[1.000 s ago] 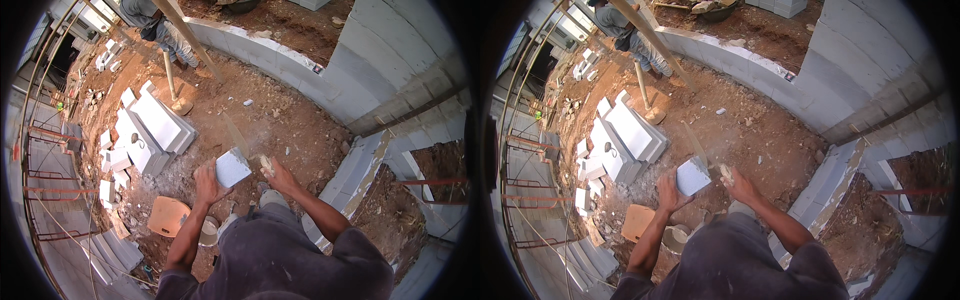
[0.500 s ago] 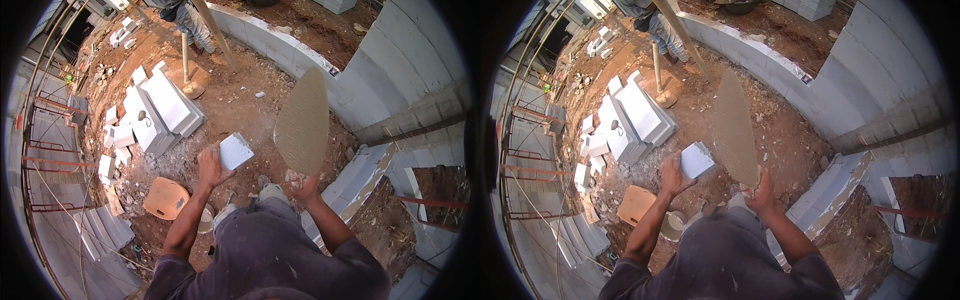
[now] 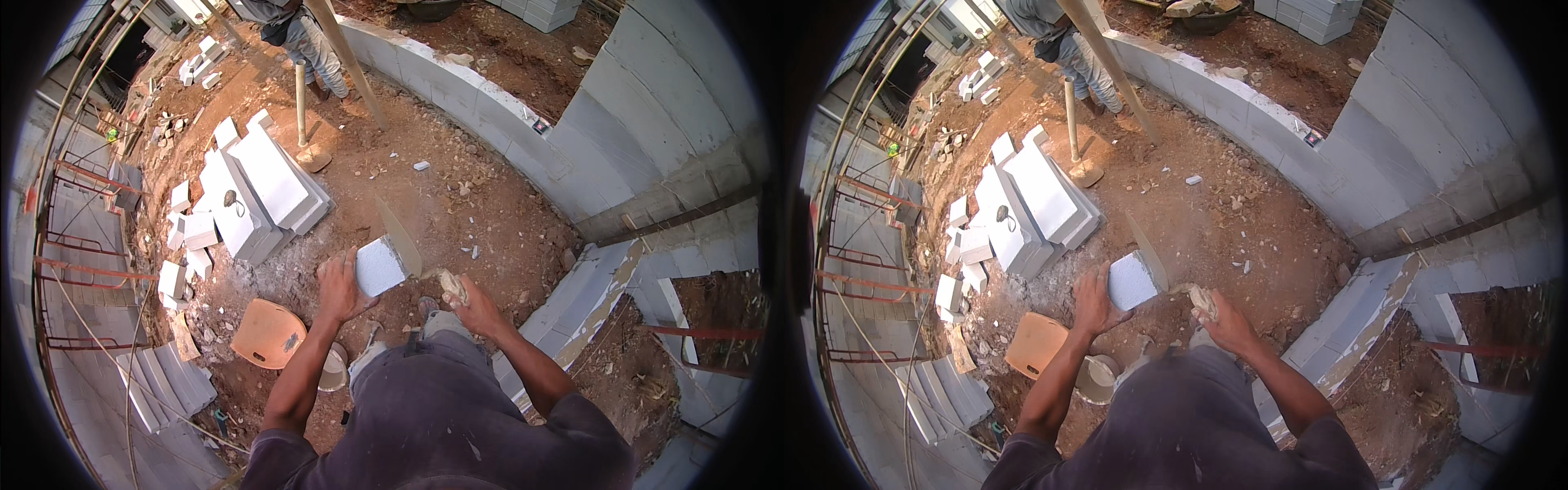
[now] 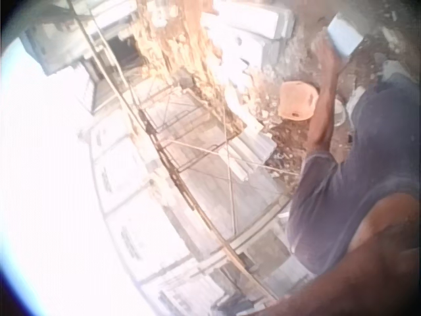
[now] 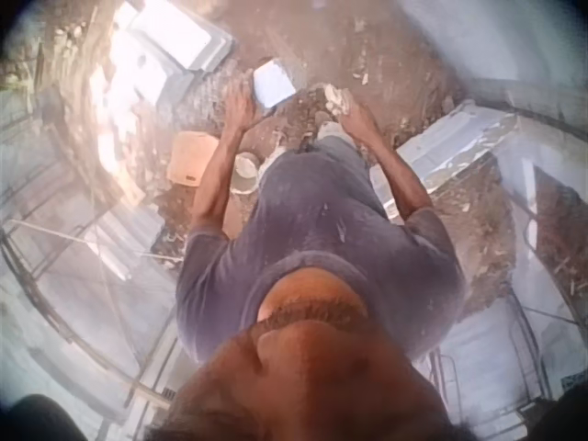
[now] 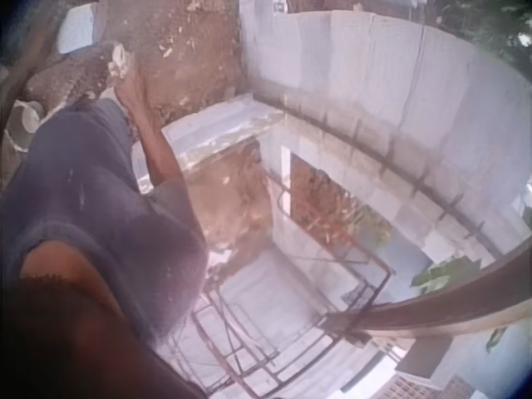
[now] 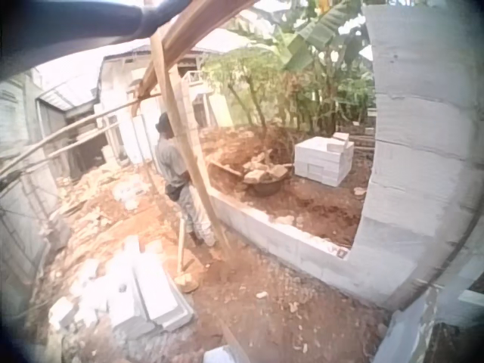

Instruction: The person scoops mortar from a bucket with a trowel and applies it to white rectangular tiles. They place the tiles onto a low wall, tap them into position with a hammer, and repeat the process to extend the tiled section.

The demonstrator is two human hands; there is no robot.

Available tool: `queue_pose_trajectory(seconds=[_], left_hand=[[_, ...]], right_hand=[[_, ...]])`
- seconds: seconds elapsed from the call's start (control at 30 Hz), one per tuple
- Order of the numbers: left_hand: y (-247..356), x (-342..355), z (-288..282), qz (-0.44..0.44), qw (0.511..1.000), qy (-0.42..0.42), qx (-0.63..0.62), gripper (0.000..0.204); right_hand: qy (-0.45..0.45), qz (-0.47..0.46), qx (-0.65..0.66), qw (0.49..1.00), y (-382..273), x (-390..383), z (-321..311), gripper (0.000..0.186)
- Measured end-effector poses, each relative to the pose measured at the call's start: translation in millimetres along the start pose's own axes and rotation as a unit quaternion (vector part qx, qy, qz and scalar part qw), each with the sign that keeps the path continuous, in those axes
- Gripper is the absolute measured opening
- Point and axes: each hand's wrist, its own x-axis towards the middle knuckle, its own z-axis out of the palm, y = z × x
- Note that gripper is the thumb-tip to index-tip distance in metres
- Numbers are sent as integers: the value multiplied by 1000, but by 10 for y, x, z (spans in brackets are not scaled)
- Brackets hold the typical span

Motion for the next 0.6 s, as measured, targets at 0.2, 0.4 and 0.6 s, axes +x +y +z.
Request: queue_pose_trajectory(seconds=[0.2, 0.4, 0.6], left_hand=[[25, 137, -31, -28, 999, 22, 3, 114], [-77, 241, 11, -1, 997, 81, -13, 113], [-53, 47, 31, 9, 999, 30, -2, 115]], right_hand=[[-49, 26, 37, 998, -138, 168, -110, 50], [45, -66, 76, 994, -255, 137, -35, 47], [-64, 69, -36, 995, -116, 227, 88, 54]])
